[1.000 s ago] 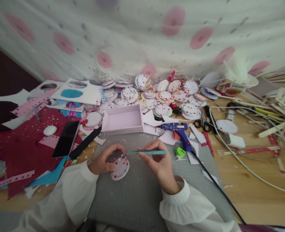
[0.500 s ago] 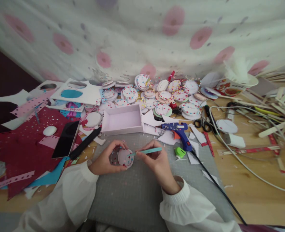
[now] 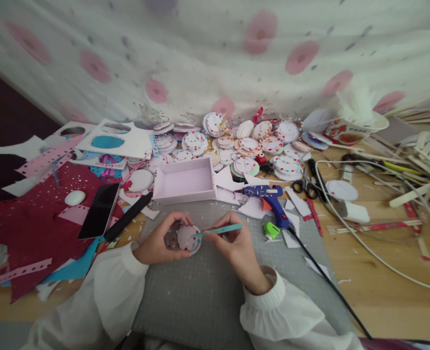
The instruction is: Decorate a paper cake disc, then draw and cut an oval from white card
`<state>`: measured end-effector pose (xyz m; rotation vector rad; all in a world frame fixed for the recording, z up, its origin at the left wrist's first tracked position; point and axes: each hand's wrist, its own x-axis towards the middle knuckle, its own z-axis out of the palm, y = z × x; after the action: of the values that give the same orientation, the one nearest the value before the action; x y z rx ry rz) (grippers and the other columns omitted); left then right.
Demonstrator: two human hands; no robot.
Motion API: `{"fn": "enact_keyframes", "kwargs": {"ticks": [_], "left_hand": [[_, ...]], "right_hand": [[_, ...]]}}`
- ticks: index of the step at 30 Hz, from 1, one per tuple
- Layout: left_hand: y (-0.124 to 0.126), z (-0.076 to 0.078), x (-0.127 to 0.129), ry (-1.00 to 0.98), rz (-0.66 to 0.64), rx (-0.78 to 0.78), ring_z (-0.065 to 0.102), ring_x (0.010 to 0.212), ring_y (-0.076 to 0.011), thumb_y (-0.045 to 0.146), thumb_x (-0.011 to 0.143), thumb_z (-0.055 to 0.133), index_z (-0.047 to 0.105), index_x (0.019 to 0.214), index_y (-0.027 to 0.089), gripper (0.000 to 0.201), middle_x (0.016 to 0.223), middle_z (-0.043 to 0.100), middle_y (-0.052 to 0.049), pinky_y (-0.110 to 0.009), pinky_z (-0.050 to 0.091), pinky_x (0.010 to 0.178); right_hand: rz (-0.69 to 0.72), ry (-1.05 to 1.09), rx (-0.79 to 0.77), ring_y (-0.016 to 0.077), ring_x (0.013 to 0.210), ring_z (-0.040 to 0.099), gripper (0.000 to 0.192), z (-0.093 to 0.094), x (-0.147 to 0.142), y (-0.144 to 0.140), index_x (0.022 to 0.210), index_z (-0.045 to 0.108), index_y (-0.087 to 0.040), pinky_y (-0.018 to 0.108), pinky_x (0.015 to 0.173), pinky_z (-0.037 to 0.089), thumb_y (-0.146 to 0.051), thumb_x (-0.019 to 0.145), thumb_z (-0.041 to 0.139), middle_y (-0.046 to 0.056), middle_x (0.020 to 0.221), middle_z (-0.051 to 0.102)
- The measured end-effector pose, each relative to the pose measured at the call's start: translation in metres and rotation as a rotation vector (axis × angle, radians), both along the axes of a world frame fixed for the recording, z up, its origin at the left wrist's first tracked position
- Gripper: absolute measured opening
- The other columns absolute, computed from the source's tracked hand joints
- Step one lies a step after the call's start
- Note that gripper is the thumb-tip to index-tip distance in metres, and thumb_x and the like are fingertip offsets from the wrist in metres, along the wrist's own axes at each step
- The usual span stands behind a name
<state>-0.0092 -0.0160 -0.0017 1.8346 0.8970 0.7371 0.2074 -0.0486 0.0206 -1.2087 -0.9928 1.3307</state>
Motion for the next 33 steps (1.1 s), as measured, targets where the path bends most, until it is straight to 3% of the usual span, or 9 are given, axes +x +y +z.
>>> {"fn": "enact_keyframes", "kwargs": {"ticks": [16,33], "left_hand": [[-0.0004,0.0,0.0,0.024,-0.003,0.005,0.054,0.105,-0.0249,0.037,0.066,0.082,0.047,0.107,0.02,0.056,0.11,0.055,-0.01,-0.039,0.045,0.09],[-0.0002,0.0007,0.0001,0.021,-0.006,0.015,0.054,0.106,-0.0258,0.036,0.066,0.082,0.048,0.107,0.02,0.056,0.109,0.055,-0.01,-0.038,0.045,0.088]], "right_hand": [[0.012,-0.046,0.02,0.0142,0.062,0.057,0.029,0.0016,-0.0011,0.0005,0.072,0.057,-0.021,0.027,0.058,0.045,-0.036,0.066,0.082,-0.001,0.067,0.063],[0.048,0.046,-0.044,0.0142,0.063,0.059,0.031,0.0023,-0.0005,0.0,0.071,0.057,-0.021,0.026,0.059,0.045,-0.034,0.064,0.084,-0.002,0.068,0.065]]}}
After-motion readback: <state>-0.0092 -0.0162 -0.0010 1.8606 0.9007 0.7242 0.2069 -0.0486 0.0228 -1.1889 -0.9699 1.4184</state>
